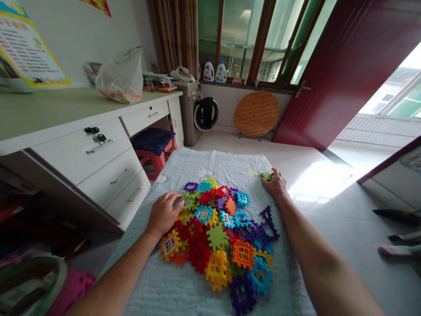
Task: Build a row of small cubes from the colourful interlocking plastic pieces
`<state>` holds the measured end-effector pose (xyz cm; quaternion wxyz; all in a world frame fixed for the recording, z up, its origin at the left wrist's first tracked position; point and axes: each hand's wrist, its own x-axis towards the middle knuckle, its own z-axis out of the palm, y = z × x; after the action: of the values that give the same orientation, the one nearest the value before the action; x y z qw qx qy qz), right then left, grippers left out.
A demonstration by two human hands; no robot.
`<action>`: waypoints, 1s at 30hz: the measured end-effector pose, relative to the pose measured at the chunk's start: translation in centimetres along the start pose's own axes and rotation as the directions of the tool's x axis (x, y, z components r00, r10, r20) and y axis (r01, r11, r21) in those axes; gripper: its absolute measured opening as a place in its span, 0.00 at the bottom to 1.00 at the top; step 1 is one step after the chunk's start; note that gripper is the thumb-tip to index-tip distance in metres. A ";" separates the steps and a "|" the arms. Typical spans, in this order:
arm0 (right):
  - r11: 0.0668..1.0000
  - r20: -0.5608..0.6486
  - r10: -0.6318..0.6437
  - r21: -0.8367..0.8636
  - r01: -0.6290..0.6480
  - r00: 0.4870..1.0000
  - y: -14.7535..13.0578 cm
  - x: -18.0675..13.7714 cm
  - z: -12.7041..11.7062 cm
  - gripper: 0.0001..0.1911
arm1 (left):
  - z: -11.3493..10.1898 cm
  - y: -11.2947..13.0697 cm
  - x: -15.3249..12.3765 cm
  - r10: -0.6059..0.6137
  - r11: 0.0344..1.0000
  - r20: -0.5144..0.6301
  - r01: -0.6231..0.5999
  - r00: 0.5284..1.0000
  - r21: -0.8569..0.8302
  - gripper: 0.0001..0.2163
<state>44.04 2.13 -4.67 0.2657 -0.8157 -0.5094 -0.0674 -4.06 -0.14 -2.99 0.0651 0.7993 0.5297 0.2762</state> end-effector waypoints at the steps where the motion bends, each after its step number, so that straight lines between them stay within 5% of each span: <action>1: 1.000 0.003 0.001 -0.004 -0.001 1.000 0.0 0.0 0.0 0.35 | 0.0 0.0 0.0 0.000 1.000 0.001 0.000 1.000 0.001 0.16; 14: 0.992 0.026 -0.001 -0.122 0.004 1.000 -0.5 -0.2 -0.3 0.27 | -0.1 0.2 0.0 -0.010 1.000 -0.002 0.010 1.000 -0.002 0.14; 30: 0.994 0.025 -0.018 -0.111 0.021 1.000 -1.1 -0.7 -1.0 0.29 | -0.1 0.3 0.0 -0.021 1.000 -0.013 0.021 1.000 -0.012 0.15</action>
<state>42.90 1.45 -3.66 0.2133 -0.8250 -0.5158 -0.0885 -3.86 -0.26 -2.78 0.0691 0.7915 0.5369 0.2839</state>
